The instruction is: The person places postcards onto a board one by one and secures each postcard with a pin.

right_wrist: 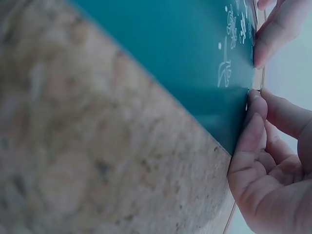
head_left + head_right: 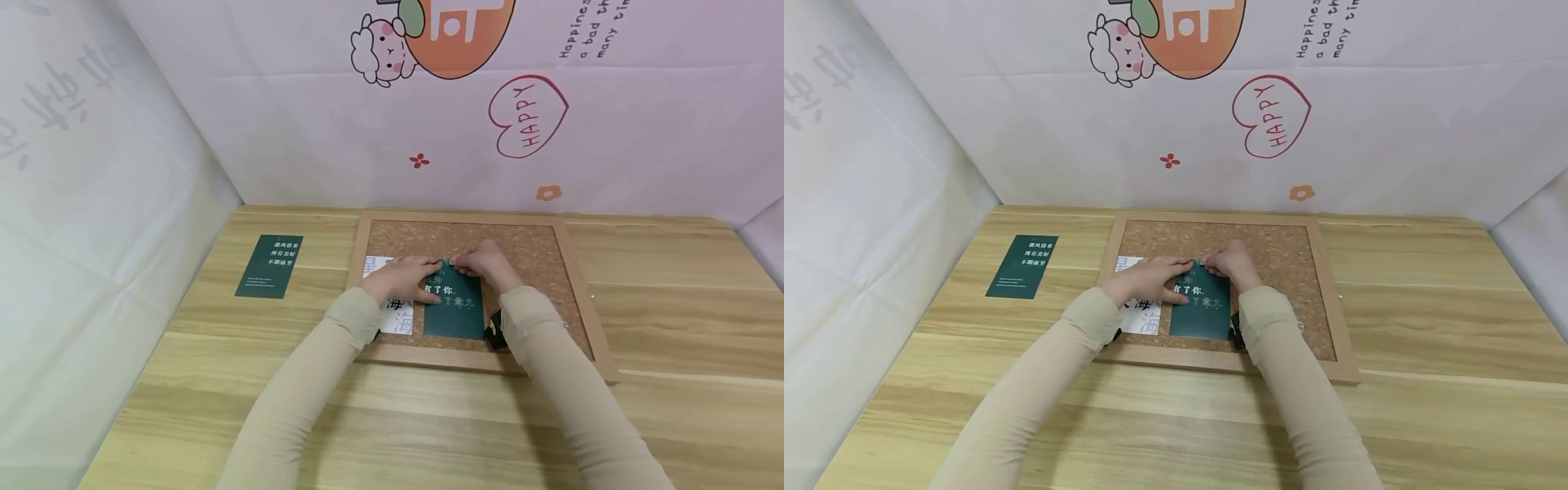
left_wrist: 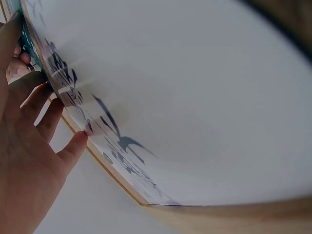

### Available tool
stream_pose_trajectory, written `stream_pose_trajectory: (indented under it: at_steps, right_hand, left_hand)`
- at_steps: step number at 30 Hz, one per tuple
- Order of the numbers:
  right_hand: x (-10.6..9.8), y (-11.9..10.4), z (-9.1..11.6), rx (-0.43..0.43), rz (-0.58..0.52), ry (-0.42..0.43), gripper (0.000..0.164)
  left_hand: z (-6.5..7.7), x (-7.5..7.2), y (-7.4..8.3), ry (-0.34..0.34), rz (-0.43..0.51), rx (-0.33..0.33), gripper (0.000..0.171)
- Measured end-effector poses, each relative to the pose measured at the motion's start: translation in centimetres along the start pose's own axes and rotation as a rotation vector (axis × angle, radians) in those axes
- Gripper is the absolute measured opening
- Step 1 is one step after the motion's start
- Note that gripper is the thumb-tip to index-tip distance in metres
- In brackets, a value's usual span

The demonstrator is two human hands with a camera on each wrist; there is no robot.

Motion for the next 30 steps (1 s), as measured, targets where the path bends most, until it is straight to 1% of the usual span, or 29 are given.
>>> stream_pose_trajectory:
  at_steps: [4,20,25,30]
  right_hand:
    - [-0.02,-0.04,-0.11,0.007,-0.004,0.012,0.03]
    - [-0.19,-0.27,0.26,-0.013,0.009,0.03,0.028]
    - [-0.2,-0.3,0.26,-0.036,0.01,0.034,0.027]
    - [-0.22,-0.38,0.42,-0.056,0.033,0.05,0.026]
  left_hand:
    - [0.01,-0.07,0.06,0.001,0.002,-0.001,0.079]
    - [-0.02,-0.08,0.16,-0.004,-0.001,0.0,0.079]
    - [-0.04,-0.03,0.23,-0.002,0.0,0.002,0.079]
    - [-0.06,0.08,0.19,0.0,-0.003,0.002,0.079]
Point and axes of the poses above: each hand's wrist, its own z-axis away from the middle knuckle, its own x-axis out of the palm, y = z × x, the point moved 8 cm from there along -z, towards the middle knuckle, and after that the axes turned 8 degrees about y, right-handed, at the moved point
